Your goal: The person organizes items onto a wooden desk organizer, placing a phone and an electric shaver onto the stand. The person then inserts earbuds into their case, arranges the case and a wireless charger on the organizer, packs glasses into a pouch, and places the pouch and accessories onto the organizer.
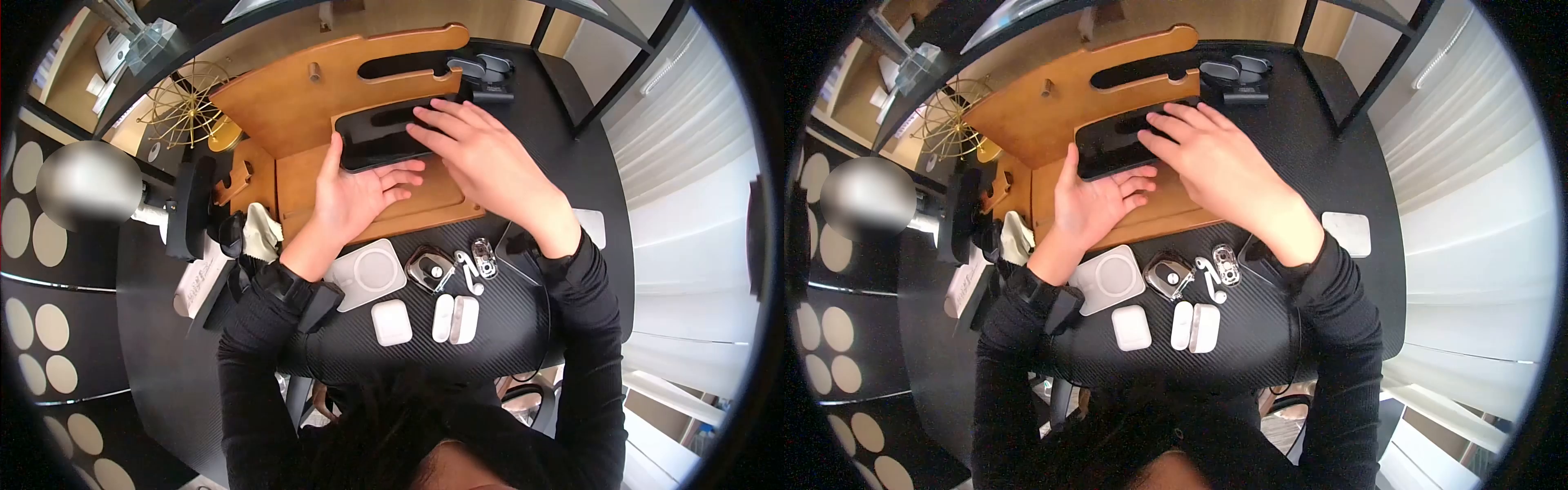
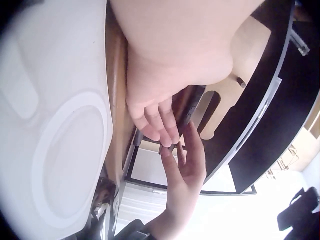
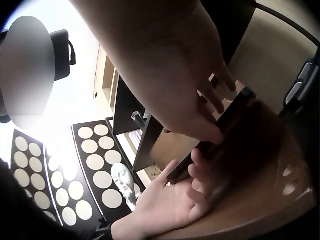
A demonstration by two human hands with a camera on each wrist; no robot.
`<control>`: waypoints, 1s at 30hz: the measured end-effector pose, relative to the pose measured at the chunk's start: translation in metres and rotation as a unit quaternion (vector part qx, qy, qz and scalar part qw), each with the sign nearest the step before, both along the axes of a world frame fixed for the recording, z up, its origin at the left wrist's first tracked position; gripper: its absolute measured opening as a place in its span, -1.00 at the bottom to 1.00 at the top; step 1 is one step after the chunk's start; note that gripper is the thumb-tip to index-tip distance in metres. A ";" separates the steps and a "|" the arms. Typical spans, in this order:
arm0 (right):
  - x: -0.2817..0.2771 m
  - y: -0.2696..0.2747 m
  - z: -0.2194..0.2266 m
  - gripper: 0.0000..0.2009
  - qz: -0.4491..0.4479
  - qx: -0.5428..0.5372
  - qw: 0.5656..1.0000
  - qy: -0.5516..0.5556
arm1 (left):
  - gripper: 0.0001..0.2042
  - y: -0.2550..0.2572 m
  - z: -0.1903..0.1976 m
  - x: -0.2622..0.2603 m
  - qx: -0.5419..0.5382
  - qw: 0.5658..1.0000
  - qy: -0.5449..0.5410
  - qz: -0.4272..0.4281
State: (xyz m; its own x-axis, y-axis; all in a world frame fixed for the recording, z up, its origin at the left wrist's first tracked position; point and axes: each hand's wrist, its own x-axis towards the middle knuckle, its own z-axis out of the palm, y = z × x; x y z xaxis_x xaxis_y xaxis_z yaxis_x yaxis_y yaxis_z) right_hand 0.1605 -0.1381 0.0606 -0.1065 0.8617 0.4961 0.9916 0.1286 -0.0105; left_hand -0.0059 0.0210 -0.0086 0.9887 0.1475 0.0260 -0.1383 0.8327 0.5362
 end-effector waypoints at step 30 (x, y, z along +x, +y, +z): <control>0.032 -0.194 0.000 -0.38 -0.228 -0.175 0.927 0.240 | -0.58 0.001 -0.010 0.002 0.137 0.989 0.065 0.003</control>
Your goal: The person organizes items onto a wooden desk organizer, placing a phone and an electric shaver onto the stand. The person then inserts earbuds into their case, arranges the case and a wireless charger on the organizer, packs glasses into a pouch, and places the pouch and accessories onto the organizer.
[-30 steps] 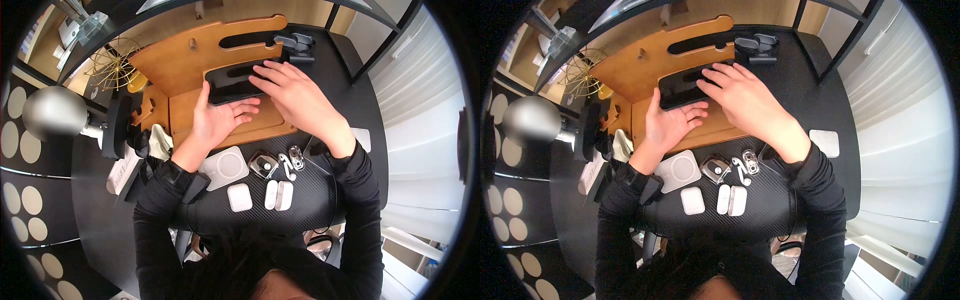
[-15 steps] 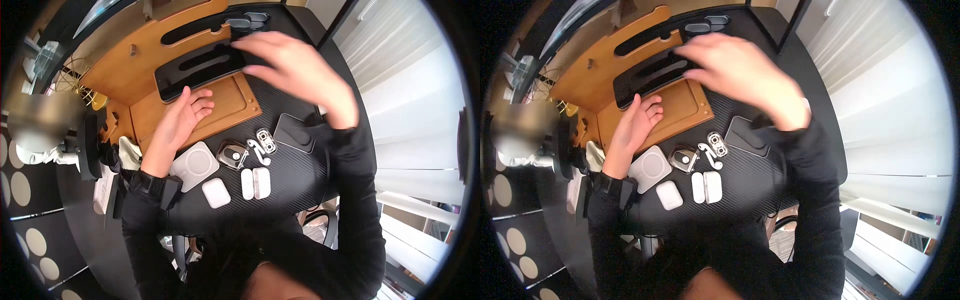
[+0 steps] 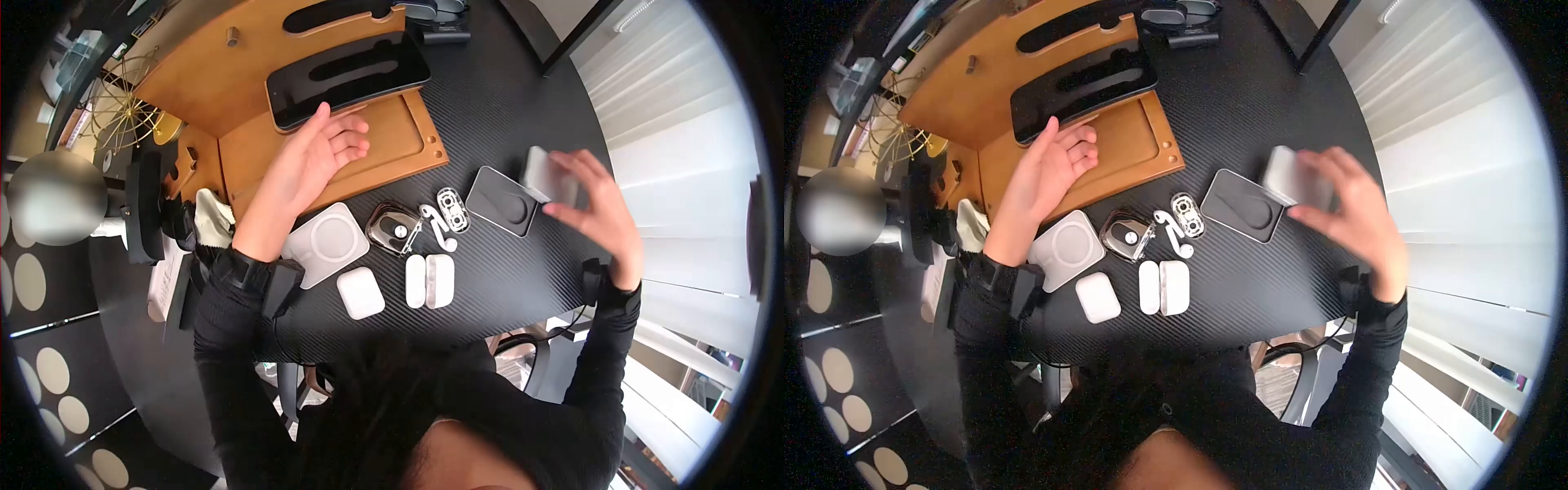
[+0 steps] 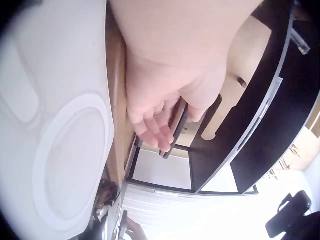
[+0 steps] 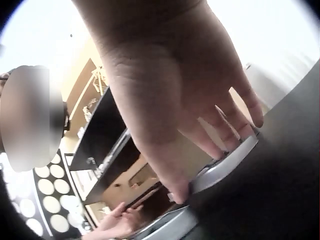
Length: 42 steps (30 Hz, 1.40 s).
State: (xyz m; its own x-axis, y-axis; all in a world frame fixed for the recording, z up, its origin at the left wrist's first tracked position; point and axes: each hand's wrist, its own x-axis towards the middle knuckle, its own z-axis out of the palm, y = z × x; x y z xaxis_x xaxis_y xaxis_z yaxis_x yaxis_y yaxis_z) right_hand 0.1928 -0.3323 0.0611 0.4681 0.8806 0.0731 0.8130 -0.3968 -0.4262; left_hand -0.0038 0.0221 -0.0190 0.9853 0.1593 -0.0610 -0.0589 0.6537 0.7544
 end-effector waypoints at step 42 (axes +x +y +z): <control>-0.030 0.131 -0.019 -0.77 0.195 0.148 0.951 -0.189 | -0.55 -0.047 0.062 -0.023 0.629 0.757 -0.047 -0.169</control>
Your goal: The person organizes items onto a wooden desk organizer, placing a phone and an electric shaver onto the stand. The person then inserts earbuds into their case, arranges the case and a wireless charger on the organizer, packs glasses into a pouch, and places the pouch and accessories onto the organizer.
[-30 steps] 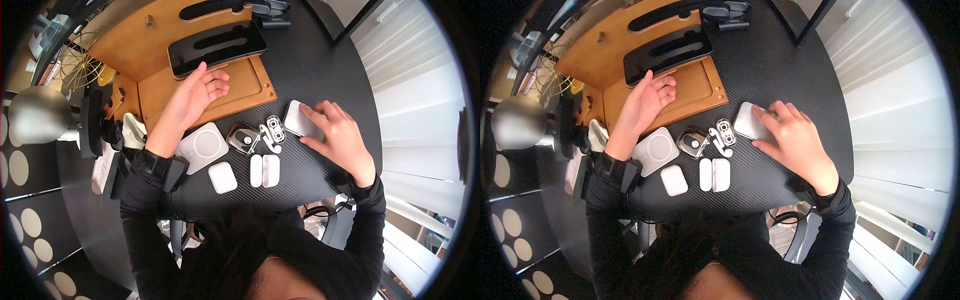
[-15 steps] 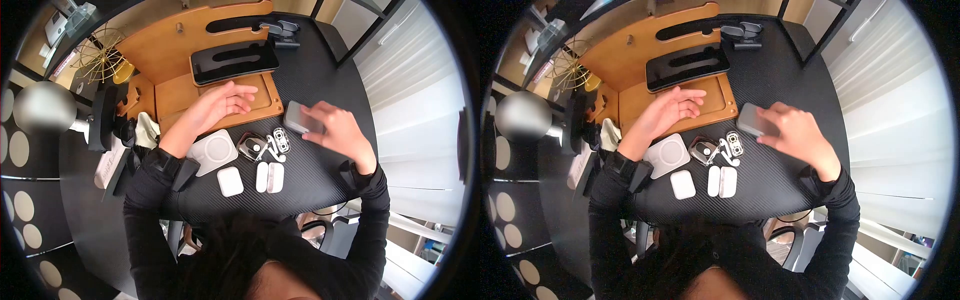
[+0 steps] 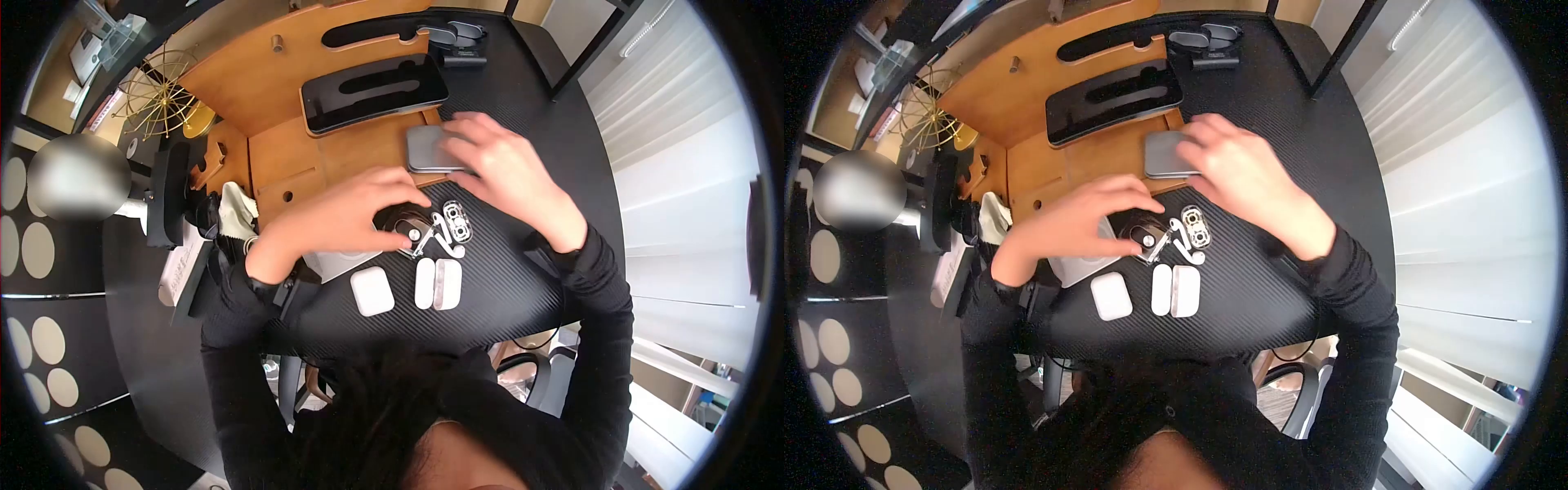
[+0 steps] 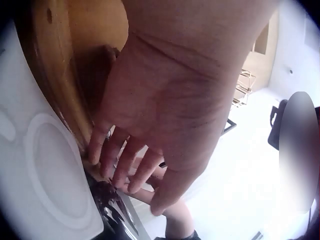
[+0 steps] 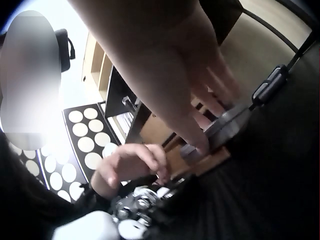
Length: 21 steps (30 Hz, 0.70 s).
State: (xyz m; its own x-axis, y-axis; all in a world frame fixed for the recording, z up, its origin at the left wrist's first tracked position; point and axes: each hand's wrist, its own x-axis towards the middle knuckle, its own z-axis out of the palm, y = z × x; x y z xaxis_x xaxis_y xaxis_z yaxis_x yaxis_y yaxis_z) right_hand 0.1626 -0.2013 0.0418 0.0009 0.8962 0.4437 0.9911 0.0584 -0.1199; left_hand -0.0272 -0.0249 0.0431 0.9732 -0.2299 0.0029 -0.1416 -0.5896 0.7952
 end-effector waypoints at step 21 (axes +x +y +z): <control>-0.008 0.052 -0.036 -0.59 0.012 0.010 0.999 0.038 | -0.45 -0.018 -0.007 -0.006 -0.008 0.996 -0.036 0.080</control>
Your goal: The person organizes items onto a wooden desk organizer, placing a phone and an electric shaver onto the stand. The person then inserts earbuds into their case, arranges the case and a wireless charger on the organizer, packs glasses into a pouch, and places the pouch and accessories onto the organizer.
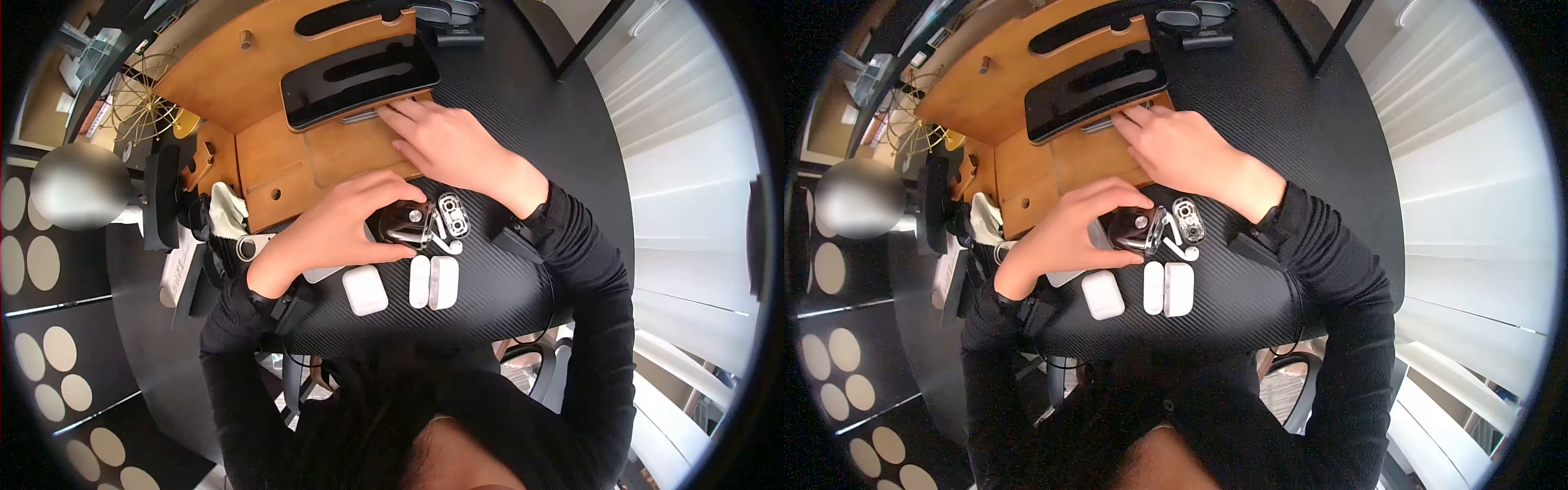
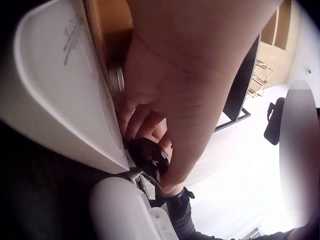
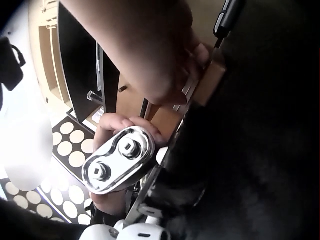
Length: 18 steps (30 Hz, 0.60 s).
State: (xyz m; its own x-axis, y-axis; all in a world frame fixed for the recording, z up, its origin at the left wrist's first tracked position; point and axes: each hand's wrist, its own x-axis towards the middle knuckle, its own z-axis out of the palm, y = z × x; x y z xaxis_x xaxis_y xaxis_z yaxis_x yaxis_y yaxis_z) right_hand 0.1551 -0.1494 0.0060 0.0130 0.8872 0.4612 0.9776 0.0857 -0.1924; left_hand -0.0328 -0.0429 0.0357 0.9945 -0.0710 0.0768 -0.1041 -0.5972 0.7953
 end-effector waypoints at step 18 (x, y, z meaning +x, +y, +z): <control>0.033 -0.058 -0.012 -0.74 0.054 -0.028 0.920 0.387 | -0.56 -0.049 0.017 0.039 0.258 0.965 -0.043 0.030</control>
State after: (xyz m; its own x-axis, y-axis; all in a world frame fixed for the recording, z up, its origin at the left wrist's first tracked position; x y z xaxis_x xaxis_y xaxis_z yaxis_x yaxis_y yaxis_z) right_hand 0.1885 -0.2073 -0.0058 0.2284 0.9246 0.3048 0.5319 0.1437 -0.8345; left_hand 0.0067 -0.0921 0.0531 0.9897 -0.0646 0.1279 -0.1092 -0.9182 0.3808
